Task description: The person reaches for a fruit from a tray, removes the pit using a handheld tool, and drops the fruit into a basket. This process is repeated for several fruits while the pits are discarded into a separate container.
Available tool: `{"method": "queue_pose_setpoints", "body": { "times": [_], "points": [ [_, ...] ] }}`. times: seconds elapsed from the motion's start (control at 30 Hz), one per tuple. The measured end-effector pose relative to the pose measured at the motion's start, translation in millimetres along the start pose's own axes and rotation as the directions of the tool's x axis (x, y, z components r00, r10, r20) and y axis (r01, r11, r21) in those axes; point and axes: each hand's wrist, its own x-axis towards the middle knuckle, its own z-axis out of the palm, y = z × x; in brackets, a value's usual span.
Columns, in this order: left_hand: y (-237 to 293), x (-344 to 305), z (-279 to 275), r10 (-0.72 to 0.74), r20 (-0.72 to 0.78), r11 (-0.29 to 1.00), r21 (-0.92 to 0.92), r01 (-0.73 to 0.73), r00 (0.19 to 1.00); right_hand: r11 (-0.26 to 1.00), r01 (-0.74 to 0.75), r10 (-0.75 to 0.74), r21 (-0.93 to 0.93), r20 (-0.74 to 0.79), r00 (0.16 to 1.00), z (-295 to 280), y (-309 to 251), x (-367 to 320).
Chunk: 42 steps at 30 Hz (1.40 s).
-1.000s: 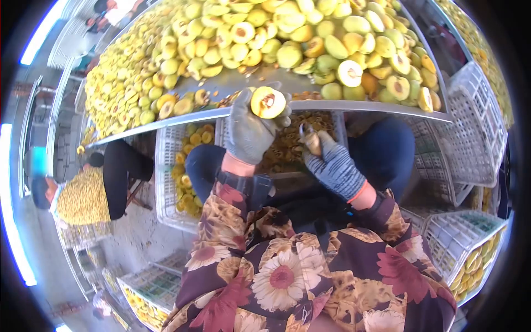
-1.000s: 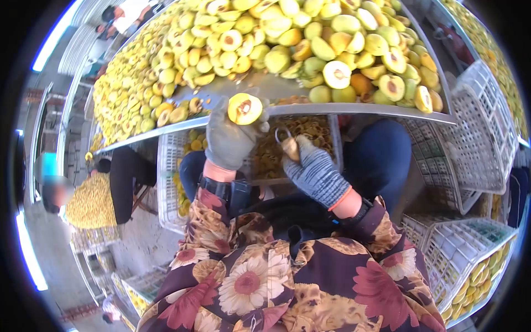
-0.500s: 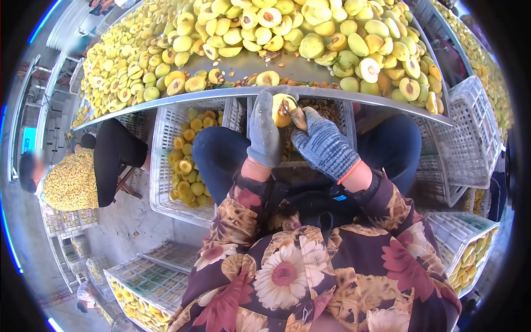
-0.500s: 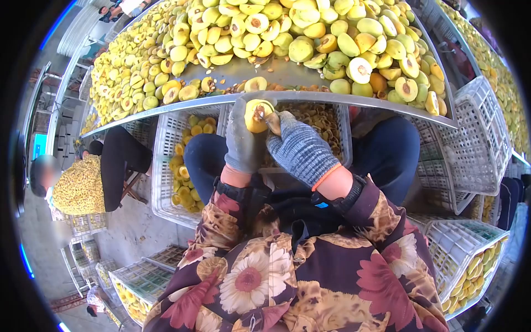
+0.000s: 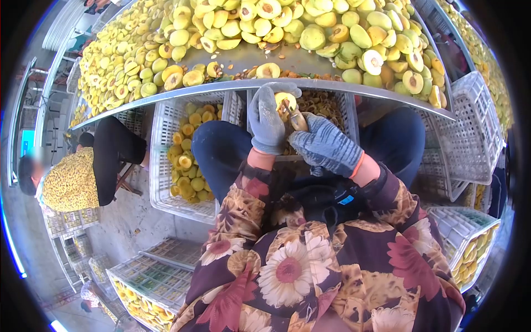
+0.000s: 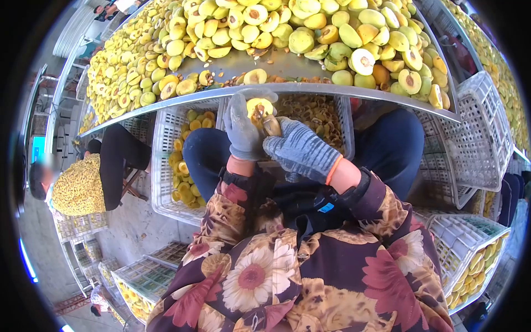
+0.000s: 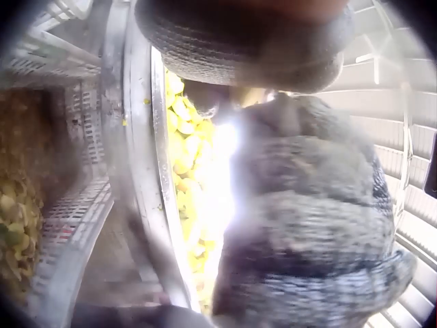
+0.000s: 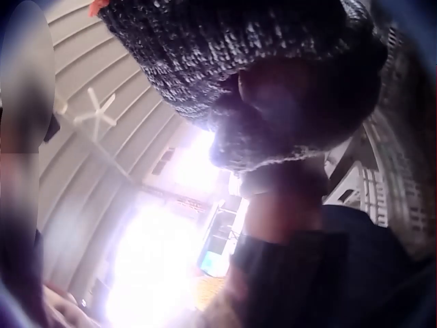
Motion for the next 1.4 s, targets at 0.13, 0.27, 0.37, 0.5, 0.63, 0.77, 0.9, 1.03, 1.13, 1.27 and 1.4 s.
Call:
{"method": "queue_pose_setpoints", "body": {
  "times": [0.13, 0.27, 0.37, 0.5, 0.63, 0.77, 0.9, 1.03, 1.13, 1.27, 1.4],
  "points": [
    [9, 7, -3, 0.075, 0.133, 0.987, 0.131, -0.092, 0.988, 0.814, -0.353, 0.248, 0.461, 0.273, 0.929, -13, -14, -6],
    [6, 12, -15, -0.391, 0.286, 0.875, -0.179, 0.45, 0.875, 0.745, -0.461, 0.276, 0.481, 0.408, 0.871, -21, -10, -5],
    [-1, 8, -10, -0.166, 0.176, 0.984, -0.039, 0.175, 0.97, 0.349, -0.566, 0.184, 0.746, 0.538, 0.823, -19, -5, -10],
    [-23, -1, -5, -0.022, -0.04, 0.994, 0.111, 0.026, 0.999, 0.5, -0.508, 0.248, 0.701, 0.445, 0.86, -13, -7, -5],
    [-8, 3, -5, -0.127, 0.128, 0.989, 0.09, 0.116, 0.984, 0.839, -0.452, 0.384, 0.304, 0.258, 0.887, -12, -14, 2],
    [-10, 13, -15, -0.459, 0.303, 0.854, -0.109, 0.509, 0.835, 0.974, -0.202, 0.169, 0.105, 0.26, 0.951, -13, 1, 1],
    [-5, 16, -16, -0.559, 0.356, 0.785, -0.063, 0.616, 0.749, 0.779, -0.348, 0.09, 0.522, 0.456, 0.885, -19, 18, -1],
    [-9, 15, -18, -0.528, 0.386, 0.795, -0.091, 0.6, 0.757, 0.142, -0.686, 0.069, 0.713, 0.685, 0.726, -20, 35, -1],
    [-18, 13, -16, -0.399, 0.385, 0.879, -0.1, 0.467, 0.832, 0.153, -0.652, 0.01, 0.742, 0.659, 0.752, -19, 41, -4],
    [-15, 12, -10, -0.338, 0.384, 0.923, -0.04, 0.382, 0.859, 0.573, -0.508, 0.034, 0.642, 0.601, 0.798, -24, 34, -2],
    [-12, 13, -8, -0.475, 0.444, 0.823, -0.081, 0.562, 0.76, 0.191, -0.676, 0.059, 0.712, 0.679, 0.731, -24, 35, -6]
  ]
}}
